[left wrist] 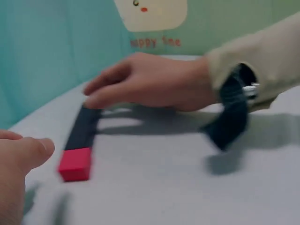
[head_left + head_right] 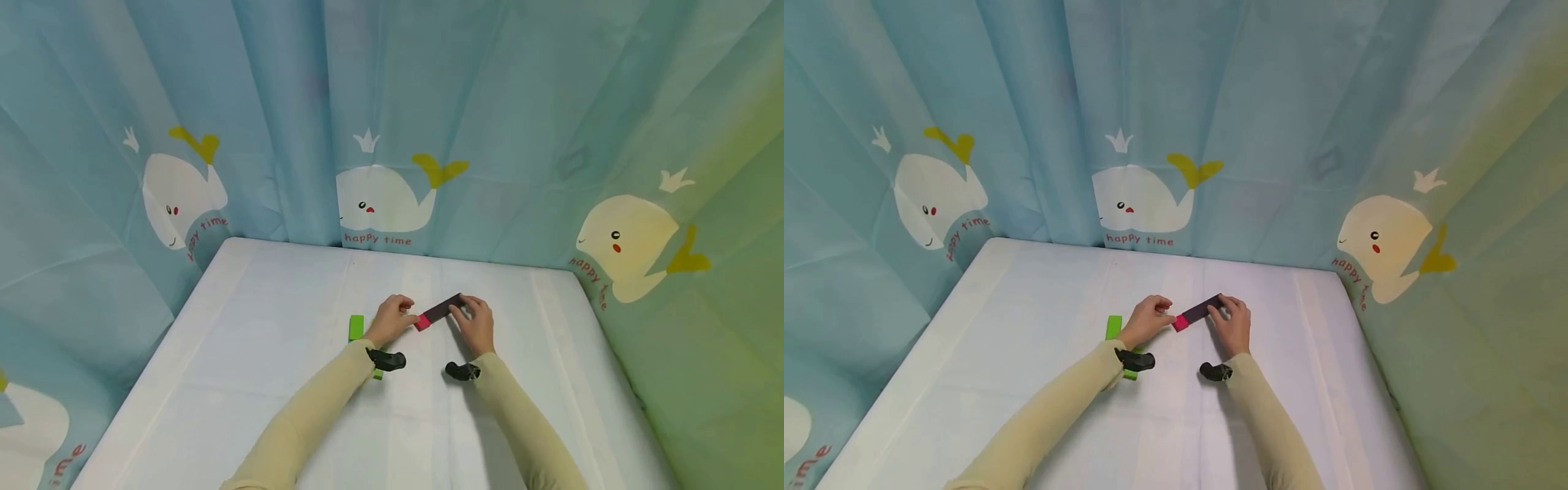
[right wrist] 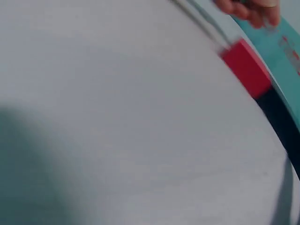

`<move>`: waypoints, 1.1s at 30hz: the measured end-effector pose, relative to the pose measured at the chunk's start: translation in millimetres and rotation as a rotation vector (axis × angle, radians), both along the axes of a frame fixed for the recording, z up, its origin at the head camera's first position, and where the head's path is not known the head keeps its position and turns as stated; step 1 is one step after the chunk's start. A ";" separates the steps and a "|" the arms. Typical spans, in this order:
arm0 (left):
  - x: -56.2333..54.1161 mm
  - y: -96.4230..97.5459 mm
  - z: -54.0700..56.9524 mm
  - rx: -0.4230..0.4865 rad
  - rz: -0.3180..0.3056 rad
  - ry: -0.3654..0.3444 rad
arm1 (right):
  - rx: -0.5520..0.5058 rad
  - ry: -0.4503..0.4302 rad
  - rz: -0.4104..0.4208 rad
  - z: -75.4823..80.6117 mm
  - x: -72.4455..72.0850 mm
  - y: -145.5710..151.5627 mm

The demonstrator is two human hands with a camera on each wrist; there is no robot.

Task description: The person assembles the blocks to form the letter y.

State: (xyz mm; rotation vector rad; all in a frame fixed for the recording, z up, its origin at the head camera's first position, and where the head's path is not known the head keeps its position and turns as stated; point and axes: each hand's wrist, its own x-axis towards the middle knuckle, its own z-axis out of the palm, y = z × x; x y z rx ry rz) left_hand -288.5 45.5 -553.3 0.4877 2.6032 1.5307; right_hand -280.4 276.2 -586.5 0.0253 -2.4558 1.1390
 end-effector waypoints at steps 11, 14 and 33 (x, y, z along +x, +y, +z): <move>-11.3 -96.4 19.2 -0.257 -0.123 0.071 | 0.020 -0.017 0.103 -0.8 17.4 -28.7; -9.6 -107.4 14.1 -0.352 -0.122 0.041 | 0.031 0.025 0.109 -2.8 16.5 -33.4; -7.0 -123.7 14.8 -0.473 -0.342 -0.023 | 0.068 0.017 0.056 -12.1 15.4 -39.4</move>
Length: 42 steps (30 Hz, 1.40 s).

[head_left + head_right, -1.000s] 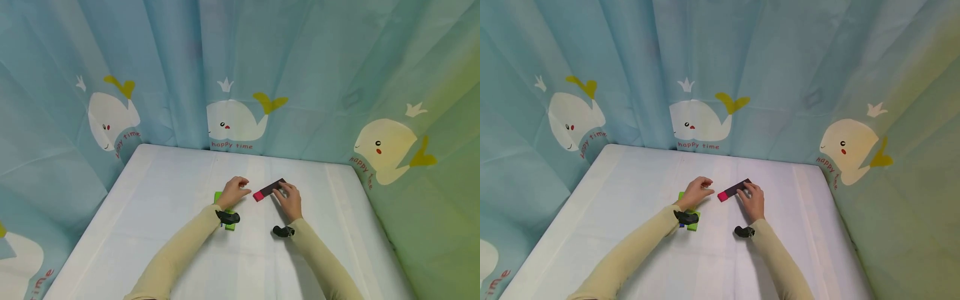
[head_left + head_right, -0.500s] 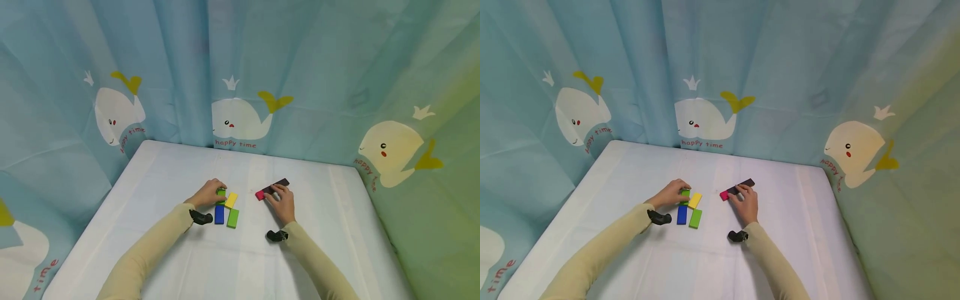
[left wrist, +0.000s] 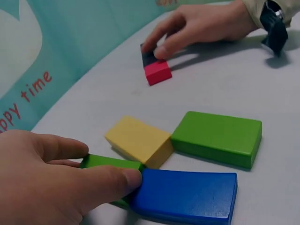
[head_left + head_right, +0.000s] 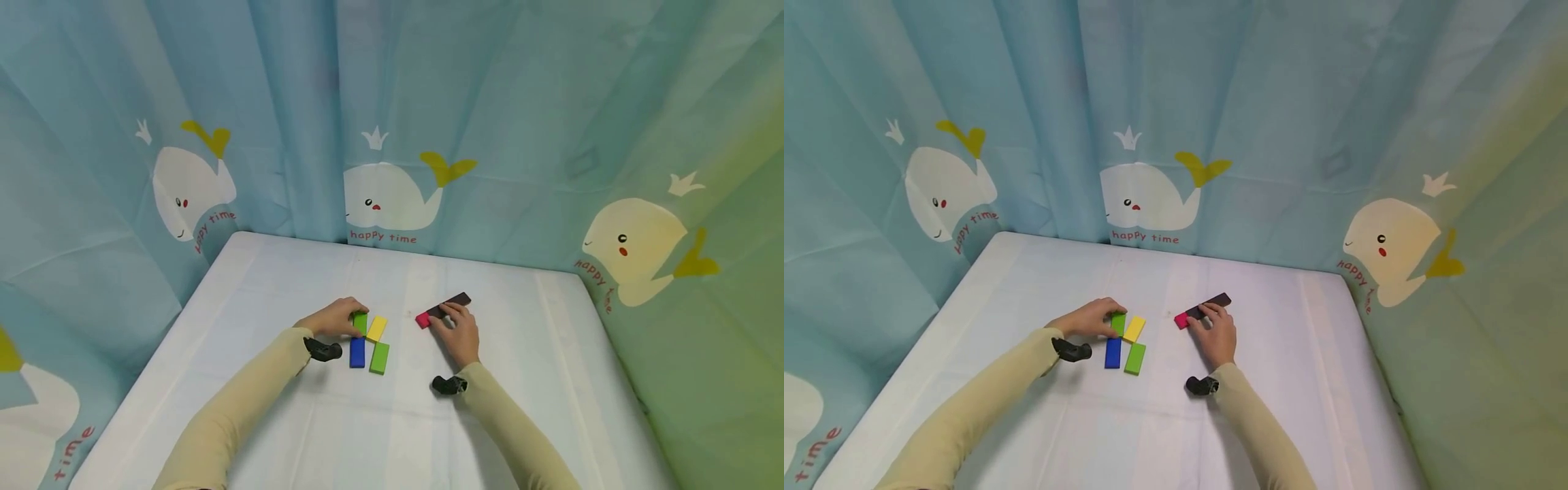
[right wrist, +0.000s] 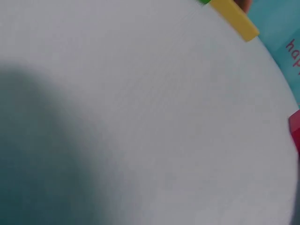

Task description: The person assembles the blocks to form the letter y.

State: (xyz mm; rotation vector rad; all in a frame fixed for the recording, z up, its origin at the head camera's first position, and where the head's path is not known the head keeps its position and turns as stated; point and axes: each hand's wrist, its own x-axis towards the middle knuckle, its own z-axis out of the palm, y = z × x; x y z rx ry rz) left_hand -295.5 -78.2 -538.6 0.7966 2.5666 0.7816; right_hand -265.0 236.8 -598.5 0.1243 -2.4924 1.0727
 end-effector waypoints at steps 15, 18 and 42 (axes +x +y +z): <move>3.1 4.2 -10.5 -0.024 0.065 0.090 | 0.005 -0.042 -0.010 5.0 4.7 -1.2; 4.2 5.9 -11.0 -0.047 0.098 0.115 | 0.013 -0.024 -0.006 4.2 6.0 -1.2; -8.2 5.8 -1.4 -0.076 0.062 0.025 | 0.011 -0.016 -0.009 3.4 3.4 -2.6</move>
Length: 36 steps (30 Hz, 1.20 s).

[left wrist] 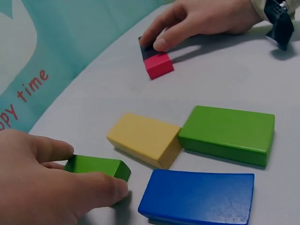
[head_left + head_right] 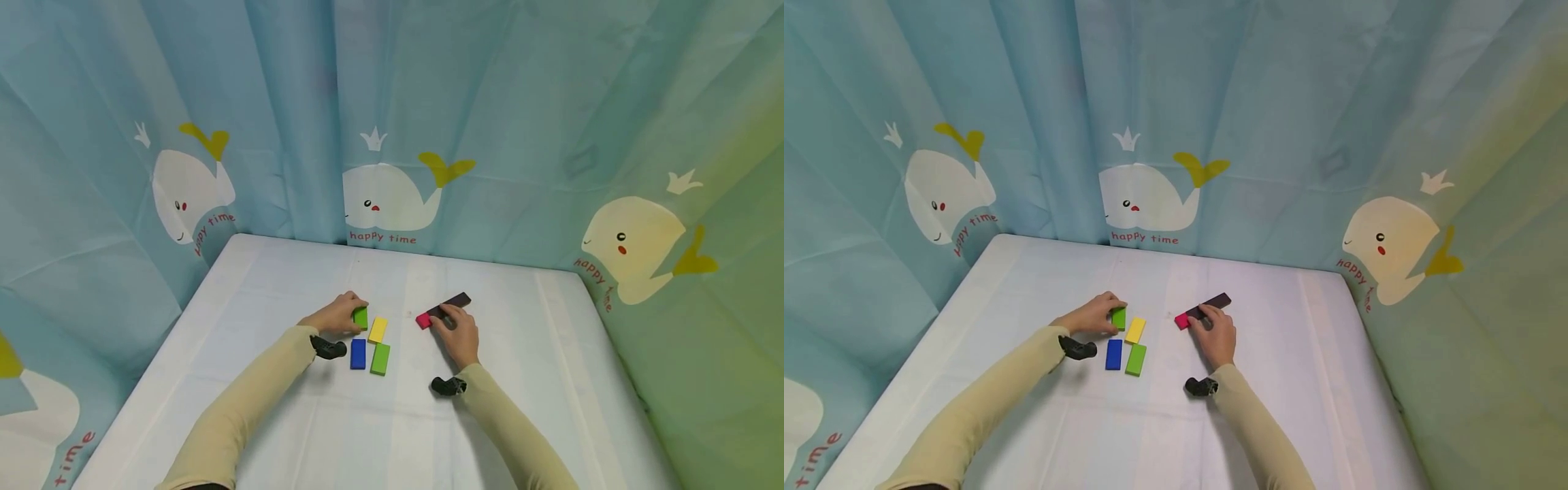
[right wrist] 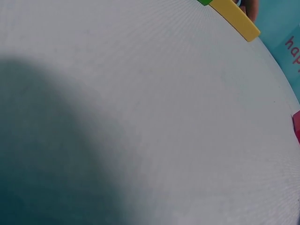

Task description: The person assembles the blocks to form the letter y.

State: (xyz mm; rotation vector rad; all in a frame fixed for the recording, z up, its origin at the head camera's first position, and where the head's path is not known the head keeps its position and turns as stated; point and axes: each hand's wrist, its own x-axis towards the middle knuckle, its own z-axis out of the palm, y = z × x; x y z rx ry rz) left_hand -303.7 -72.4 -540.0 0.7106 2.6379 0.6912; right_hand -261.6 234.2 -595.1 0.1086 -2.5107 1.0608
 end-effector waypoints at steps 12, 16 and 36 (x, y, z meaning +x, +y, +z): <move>-7.6 11.6 -6.0 0.070 0.127 0.062 | -0.012 -0.006 -0.025 -1.9 -0.4 -1.7; -11.3 18.3 -5.9 0.181 0.255 0.034 | -0.005 -0.012 -0.037 -3.6 -1.3 -1.5; -31.3 78.9 -3.5 0.514 0.444 -0.038 | -0.010 -0.022 -0.024 3.0 2.2 -1.6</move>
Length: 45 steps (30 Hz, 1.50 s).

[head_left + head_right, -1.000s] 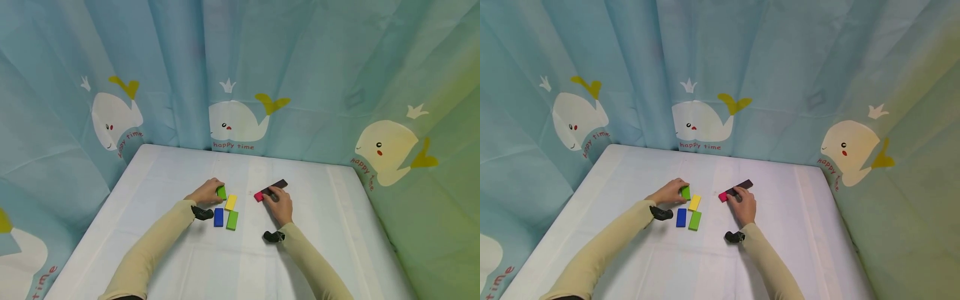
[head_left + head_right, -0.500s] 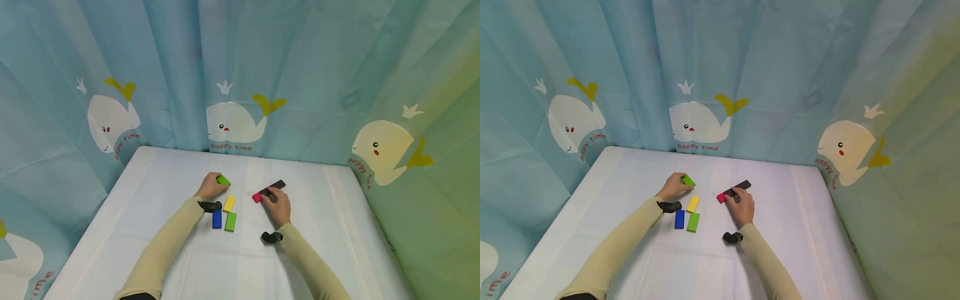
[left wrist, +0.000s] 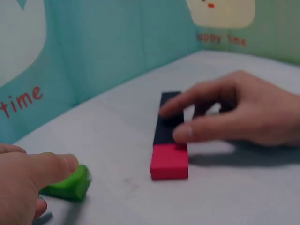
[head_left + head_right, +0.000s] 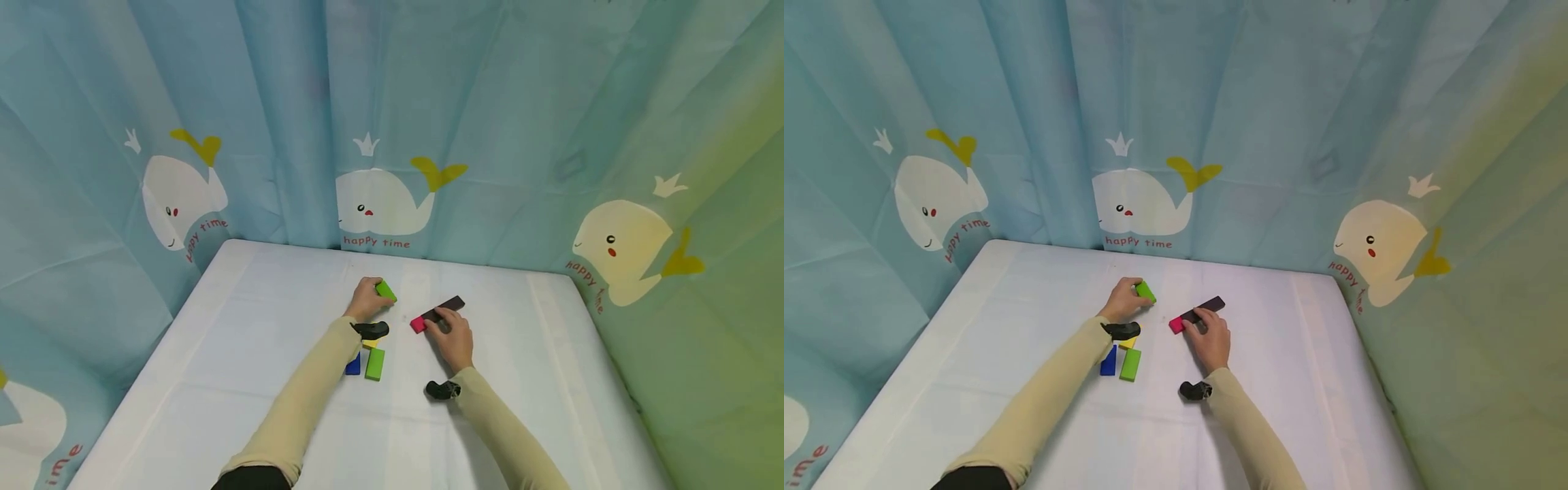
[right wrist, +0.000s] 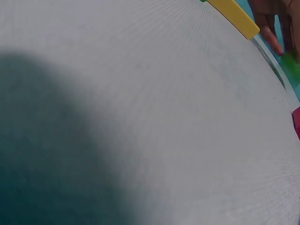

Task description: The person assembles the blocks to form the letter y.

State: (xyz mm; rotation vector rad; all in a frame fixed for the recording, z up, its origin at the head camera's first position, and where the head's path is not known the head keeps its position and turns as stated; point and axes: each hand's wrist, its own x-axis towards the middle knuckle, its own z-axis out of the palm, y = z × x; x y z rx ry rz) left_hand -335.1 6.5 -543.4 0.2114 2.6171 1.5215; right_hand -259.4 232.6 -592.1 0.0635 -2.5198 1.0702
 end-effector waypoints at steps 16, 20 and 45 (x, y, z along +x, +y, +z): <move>13.1 33.4 -8.3 -0.092 0.086 0.021 | 0.017 0.008 -0.006 -4.2 -1.2 1.5; 17.1 44.3 -9.0 -0.116 0.069 0.029 | 0.030 -0.013 -0.012 -6.0 -1.3 2.4; 22.9 54.3 -10.7 -0.157 0.052 0.037 | 0.055 0.003 -0.025 -7.5 -3.7 1.2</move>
